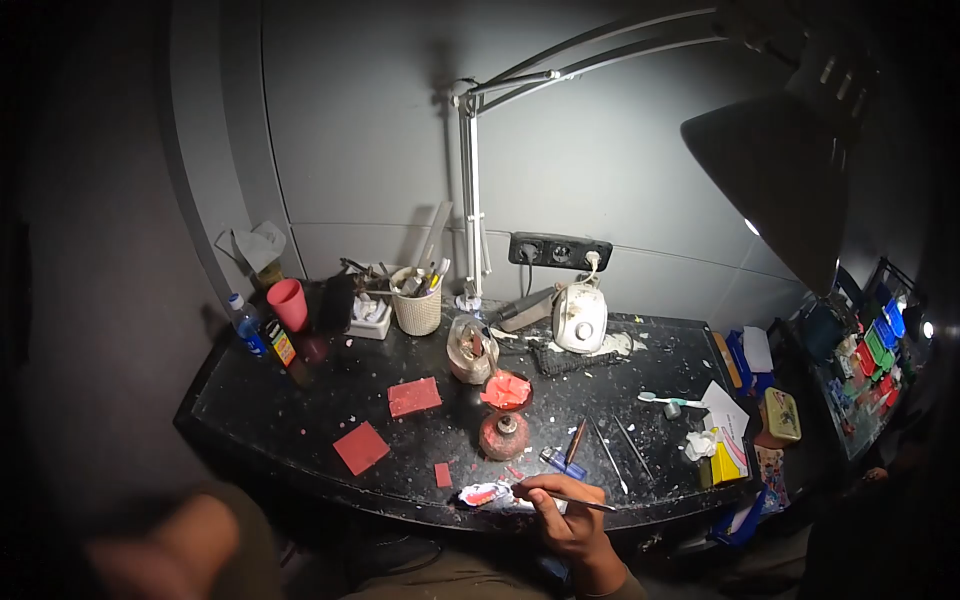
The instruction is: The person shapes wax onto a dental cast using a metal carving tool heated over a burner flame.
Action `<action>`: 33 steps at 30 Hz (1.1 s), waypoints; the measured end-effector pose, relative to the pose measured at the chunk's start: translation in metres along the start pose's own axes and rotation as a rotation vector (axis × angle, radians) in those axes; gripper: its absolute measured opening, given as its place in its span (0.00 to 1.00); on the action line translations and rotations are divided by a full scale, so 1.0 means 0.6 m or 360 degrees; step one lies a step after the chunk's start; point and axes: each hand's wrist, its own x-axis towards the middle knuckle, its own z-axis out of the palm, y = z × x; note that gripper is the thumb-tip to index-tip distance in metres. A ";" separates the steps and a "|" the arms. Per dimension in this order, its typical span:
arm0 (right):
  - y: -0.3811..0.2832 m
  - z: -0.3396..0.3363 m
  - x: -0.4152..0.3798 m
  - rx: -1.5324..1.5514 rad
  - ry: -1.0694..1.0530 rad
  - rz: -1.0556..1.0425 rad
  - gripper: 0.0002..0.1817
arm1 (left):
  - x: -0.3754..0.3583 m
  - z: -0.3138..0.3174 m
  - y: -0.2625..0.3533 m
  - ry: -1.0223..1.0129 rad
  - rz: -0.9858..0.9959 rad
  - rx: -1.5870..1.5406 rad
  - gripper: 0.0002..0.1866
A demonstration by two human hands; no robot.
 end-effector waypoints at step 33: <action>0.048 -0.020 0.039 -0.0016 -0.0170 0.0323 0.06 | -0.238 0.092 -0.204 -0.1993 -0.0920 -0.0315 0.08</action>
